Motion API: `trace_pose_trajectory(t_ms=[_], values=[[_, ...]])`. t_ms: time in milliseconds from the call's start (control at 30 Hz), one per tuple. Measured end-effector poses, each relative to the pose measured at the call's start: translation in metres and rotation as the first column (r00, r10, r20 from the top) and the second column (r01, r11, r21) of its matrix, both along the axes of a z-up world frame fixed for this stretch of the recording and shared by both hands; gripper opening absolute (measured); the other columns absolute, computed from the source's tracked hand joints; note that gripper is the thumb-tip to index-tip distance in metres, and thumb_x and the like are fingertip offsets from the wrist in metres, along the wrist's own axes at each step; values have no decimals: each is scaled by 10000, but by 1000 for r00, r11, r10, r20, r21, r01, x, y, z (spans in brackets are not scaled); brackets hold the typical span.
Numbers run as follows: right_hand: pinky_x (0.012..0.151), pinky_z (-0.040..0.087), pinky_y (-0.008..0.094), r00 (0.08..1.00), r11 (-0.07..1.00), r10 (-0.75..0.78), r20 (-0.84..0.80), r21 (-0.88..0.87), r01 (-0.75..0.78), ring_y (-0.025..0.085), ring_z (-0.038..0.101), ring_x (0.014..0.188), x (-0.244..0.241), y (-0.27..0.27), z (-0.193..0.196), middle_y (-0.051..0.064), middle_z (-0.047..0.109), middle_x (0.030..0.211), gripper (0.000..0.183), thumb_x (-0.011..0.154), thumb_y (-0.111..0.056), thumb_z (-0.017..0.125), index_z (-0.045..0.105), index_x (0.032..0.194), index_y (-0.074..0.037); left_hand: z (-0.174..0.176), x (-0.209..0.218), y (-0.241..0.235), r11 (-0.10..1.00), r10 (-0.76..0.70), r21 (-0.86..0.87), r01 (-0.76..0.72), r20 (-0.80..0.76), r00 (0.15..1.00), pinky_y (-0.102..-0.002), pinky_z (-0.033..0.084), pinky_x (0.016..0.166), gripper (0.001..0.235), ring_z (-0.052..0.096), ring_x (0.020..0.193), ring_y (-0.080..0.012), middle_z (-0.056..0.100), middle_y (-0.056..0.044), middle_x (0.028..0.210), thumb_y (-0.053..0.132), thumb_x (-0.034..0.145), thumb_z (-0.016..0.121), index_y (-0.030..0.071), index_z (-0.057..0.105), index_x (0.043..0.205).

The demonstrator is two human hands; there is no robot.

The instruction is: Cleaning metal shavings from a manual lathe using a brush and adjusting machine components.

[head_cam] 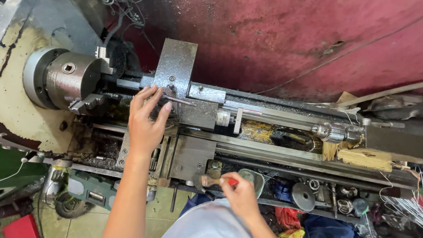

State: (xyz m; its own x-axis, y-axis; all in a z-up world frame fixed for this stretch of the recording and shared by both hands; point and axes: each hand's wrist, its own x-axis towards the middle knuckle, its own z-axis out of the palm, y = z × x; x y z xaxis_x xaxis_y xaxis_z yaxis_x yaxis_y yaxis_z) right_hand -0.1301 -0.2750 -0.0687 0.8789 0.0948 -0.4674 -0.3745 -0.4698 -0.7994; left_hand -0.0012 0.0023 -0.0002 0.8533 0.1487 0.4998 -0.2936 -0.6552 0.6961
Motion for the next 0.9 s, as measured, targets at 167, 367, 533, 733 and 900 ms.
trace_pose_trajectory(t_ms=[167, 367, 533, 733, 900], values=[[547, 567, 311, 942, 958, -285, 177, 91, 273, 226, 768, 587, 14, -25, -33, 132, 810, 812, 205, 902, -222, 702, 777, 1032, -83, -7, 4, 1, 1000, 20, 10, -20, 61, 998, -484, 437, 1141, 381, 543, 1346, -342, 637, -124, 1349, 241, 991, 743, 43, 704, 1315], [597, 615, 392, 841, 954, -295, 453, 99, 281, 307, 761, 674, 8, -21, -39, 211, 772, 891, 189, 912, -110, 724, 793, 1080, -57, -9, 5, 0, 999, 35, -4, -35, 99, 995, -507, 446, 1122, 372, 583, 1304, -364, 666, -132, 1293, 237, 975, 785, 45, 730, 1289], [689, 622, 378, 793, 992, -15, 610, -90, 89, 280, 771, 805, 4, -17, -42, 73, 774, 931, 158, 920, -139, 727, 792, 1063, -125, -11, 7, 2, 999, 29, 13, -30, 120, 992, -505, 448, 1118, 377, 585, 1298, -368, 662, -128, 1293, 242, 978, 785, 49, 726, 1297], [699, 603, 405, 685, 959, 274, 675, -247, -140, 274, 748, 802, 20, 13, 6, 13, 739, 896, 163, 935, -258, 712, 758, 1083, -206, -6, 4, 0, 1000, 27, 3, -27, 107, 994, -509, 449, 1117, 372, 587, 1296, -369, 662, -128, 1289, 251, 983, 778, 54, 727, 1293], [670, 521, 321, 375, 846, 530, 760, -503, -176, 200, 707, 873, 44, 67, -8, -30, 669, 1023, 173, 1049, -318, 524, 659, 1120, -239, -8, 6, 3, 1000, 14, 26, -18, 139, 990, -496, 449, 1121, 375, 588, 1296, -373, 667, -130, 1291, 237, 967, 796, 51, 729, 1285]])
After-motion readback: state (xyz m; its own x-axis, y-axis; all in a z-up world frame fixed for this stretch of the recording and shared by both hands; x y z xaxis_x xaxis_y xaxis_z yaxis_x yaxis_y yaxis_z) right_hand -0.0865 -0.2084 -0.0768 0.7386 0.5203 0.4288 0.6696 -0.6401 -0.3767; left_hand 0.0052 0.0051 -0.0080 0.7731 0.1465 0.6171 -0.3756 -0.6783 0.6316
